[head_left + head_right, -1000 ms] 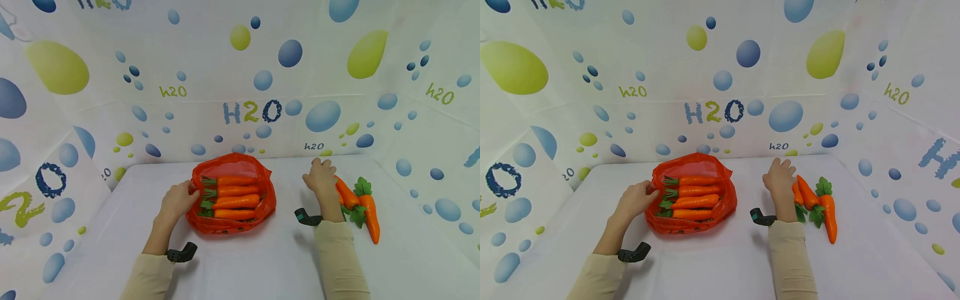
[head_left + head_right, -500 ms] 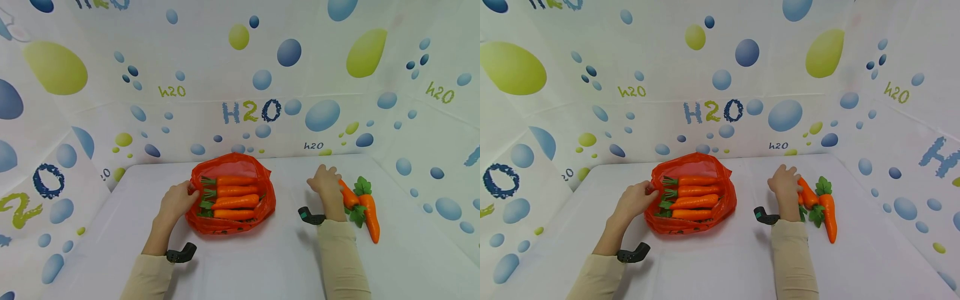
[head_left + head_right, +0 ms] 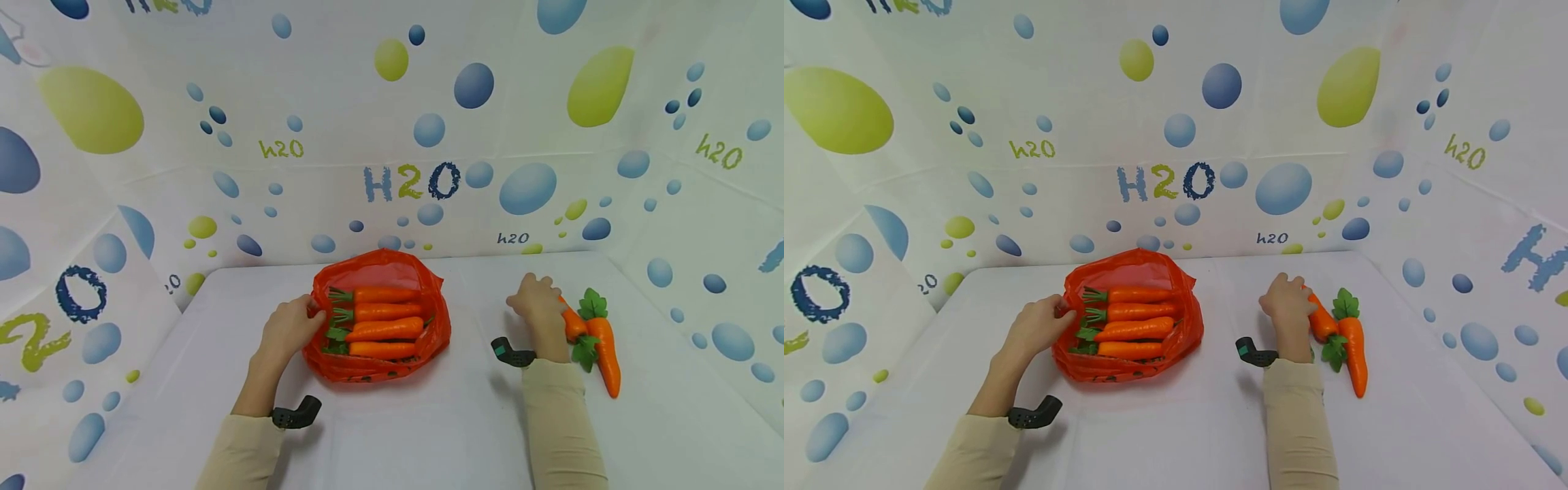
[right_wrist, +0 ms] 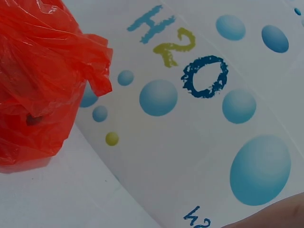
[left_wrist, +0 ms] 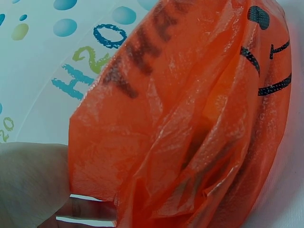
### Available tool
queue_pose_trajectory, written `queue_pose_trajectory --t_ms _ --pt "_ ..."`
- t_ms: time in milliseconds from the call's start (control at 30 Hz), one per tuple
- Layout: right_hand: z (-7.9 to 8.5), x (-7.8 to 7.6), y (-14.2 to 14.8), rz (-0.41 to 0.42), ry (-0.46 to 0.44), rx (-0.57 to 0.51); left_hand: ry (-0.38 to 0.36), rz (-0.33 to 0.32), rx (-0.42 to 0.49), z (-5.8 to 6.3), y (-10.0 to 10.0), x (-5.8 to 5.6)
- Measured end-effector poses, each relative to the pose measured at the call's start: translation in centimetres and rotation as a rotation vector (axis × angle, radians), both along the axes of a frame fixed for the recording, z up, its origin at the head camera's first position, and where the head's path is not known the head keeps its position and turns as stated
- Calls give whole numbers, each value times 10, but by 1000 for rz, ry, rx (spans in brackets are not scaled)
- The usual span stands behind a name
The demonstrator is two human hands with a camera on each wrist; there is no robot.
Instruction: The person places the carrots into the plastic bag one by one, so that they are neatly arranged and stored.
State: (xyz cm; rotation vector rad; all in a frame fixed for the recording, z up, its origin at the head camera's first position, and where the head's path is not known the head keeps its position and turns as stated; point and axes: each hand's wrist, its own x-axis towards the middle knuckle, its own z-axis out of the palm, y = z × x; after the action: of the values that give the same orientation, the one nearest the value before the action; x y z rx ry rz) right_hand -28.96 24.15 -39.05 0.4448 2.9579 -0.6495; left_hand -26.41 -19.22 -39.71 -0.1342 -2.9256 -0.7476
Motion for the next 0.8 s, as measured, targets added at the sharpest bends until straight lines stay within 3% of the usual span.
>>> queue_pose_trajectory --t_ms 633,800 --pt "8 5 4 46 -100 11 -27 0 1 2 0 -3" --pt "10 3 7 96 -128 34 -22 -3 2 4 1 -3"
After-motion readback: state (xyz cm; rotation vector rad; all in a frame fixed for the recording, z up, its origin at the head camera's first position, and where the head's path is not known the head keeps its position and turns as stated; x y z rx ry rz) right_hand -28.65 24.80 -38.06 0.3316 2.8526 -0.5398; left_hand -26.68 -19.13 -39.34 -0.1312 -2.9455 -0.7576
